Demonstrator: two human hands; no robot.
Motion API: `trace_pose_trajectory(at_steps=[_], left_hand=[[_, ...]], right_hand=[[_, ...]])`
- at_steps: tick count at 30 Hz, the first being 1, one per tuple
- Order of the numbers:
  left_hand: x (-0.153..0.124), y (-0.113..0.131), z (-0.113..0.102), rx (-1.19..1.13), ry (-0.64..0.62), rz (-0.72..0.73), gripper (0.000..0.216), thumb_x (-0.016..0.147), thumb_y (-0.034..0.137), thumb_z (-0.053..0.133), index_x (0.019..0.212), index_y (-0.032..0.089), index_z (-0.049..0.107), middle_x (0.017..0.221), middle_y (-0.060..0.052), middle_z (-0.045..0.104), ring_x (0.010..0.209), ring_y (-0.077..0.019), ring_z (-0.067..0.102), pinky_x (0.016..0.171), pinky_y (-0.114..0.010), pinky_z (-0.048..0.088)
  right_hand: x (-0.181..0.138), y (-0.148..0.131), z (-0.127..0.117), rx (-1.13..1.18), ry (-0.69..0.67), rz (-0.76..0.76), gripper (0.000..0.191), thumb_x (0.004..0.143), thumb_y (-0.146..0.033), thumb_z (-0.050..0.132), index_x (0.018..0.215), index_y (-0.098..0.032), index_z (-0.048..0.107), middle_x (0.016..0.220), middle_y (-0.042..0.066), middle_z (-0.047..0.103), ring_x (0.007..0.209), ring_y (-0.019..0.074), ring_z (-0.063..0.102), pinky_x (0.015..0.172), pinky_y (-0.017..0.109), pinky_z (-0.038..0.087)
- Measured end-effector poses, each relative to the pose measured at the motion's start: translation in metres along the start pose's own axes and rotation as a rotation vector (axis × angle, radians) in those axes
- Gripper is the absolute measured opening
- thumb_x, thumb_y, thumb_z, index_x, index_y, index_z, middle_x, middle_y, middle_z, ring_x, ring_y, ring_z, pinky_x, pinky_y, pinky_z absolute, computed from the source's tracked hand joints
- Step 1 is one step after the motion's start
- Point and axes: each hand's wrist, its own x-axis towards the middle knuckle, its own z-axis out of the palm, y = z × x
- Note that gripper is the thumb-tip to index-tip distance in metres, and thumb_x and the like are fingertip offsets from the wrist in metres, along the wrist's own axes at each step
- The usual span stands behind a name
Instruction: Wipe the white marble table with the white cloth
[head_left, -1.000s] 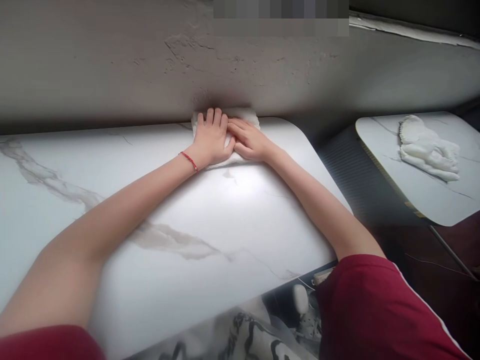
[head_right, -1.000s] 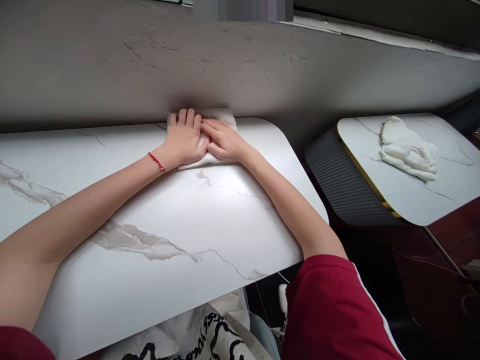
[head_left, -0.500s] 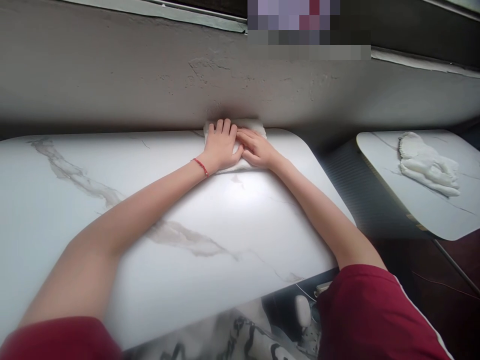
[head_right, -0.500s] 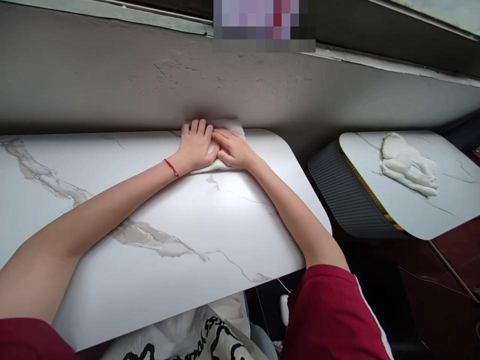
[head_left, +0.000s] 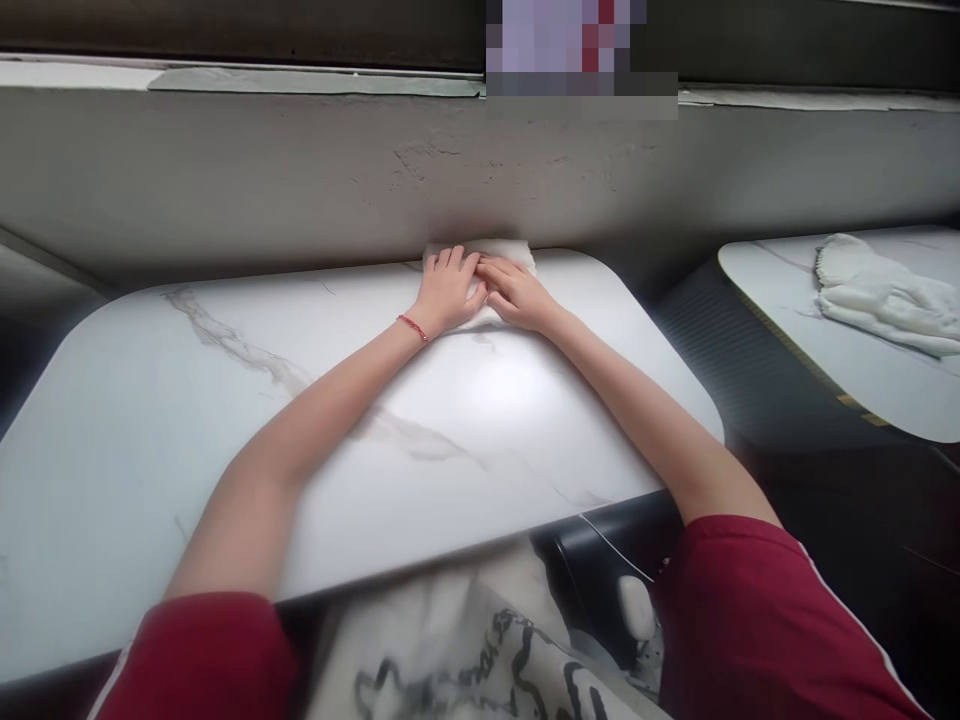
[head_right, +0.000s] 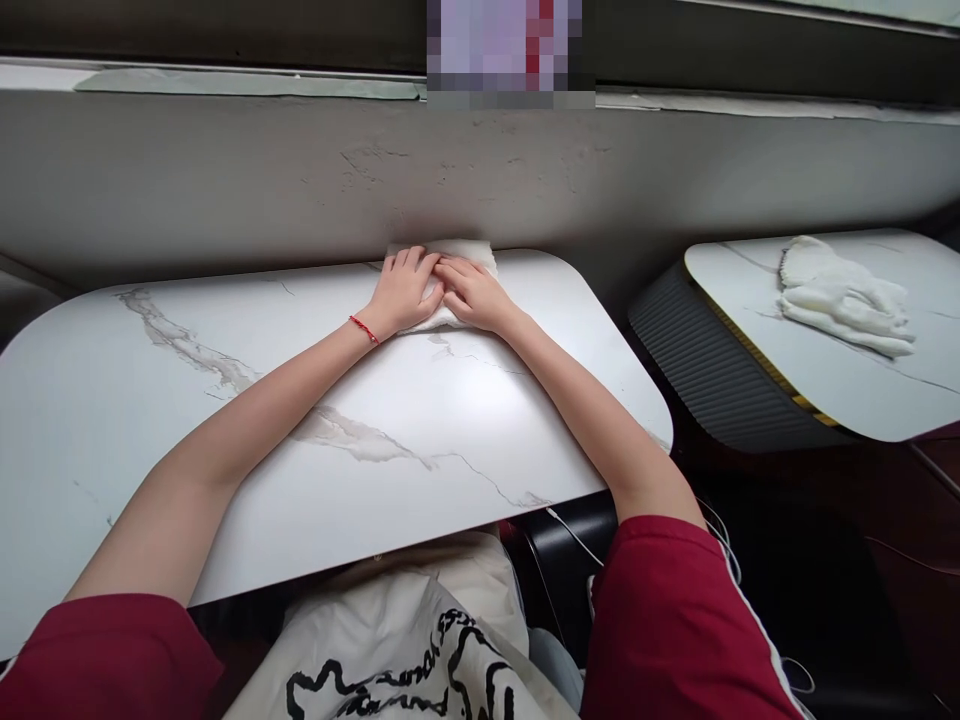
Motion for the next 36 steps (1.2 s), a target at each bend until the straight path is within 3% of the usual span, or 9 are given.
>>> trace_pose_trajectory(at_steps=[13,19,22,26,31,36], left_hand=[[-0.015,-0.004,-0.003,-0.036,-0.018,0.148,0.06,0.096,0.037,0.04,0.145,0.004,0.051,0.152,-0.024,0.051,0.139,-0.0372,0.047,0.116,-0.051,0.032],[-0.028,0.01,-0.002,-0.029,-0.03,0.208,0.061,0.097,0.036,0.04,0.148,0.003,0.048,0.154,-0.026,0.048,0.141,-0.0369,0.045,0.117,-0.051,0.031],[-0.043,0.031,-0.004,-0.041,-0.033,0.25,0.058,0.098,0.036,0.041,0.146,0.005,0.05,0.153,-0.025,0.05,0.14,-0.0358,0.046,0.117,-0.05,0.031],[-0.073,0.076,-0.006,-0.066,-0.021,0.279,0.053,0.1,0.035,0.041,0.142,0.005,0.052,0.15,-0.026,0.052,0.137,-0.0358,0.049,0.115,-0.051,0.035],[-0.113,0.139,-0.002,-0.058,-0.033,0.385,0.061,0.101,0.04,0.041,0.147,0.0,0.047,0.153,-0.028,0.049,0.142,-0.0402,0.044,0.113,-0.054,0.035],[-0.118,0.175,0.004,-0.081,-0.058,0.511,0.063,0.1,0.043,0.043,0.145,0.0,0.05,0.152,-0.027,0.051,0.141,-0.0412,0.045,0.112,-0.052,0.035]], right_hand=[[-0.016,-0.027,0.002,-0.066,-0.011,0.111,0.06,0.089,-0.027,0.036,0.143,-0.008,0.056,0.156,0.017,0.051,0.148,0.0309,0.043,0.125,0.053,0.033],[-0.042,-0.048,-0.004,-0.093,-0.016,0.167,0.059,0.092,-0.026,0.035,0.143,-0.006,0.054,0.158,0.018,0.049,0.149,0.0323,0.042,0.126,0.055,0.032],[-0.072,-0.059,-0.012,-0.119,-0.003,0.168,0.058,0.092,-0.025,0.034,0.144,-0.008,0.053,0.157,0.019,0.049,0.149,0.0332,0.041,0.125,0.057,0.032],[-0.13,-0.077,-0.032,-0.158,-0.003,0.117,0.058,0.093,-0.023,0.034,0.147,-0.008,0.05,0.157,0.019,0.049,0.15,0.0318,0.041,0.126,0.055,0.033],[-0.211,-0.108,-0.063,-0.214,0.016,0.05,0.065,0.095,-0.018,0.034,0.159,-0.015,0.033,0.159,0.017,0.046,0.151,0.0305,0.041,0.122,0.054,0.039],[-0.256,-0.118,-0.08,-0.289,0.009,0.081,0.068,0.095,-0.019,0.035,0.163,-0.018,0.026,0.158,0.017,0.047,0.149,0.0334,0.044,0.119,0.056,0.042]])
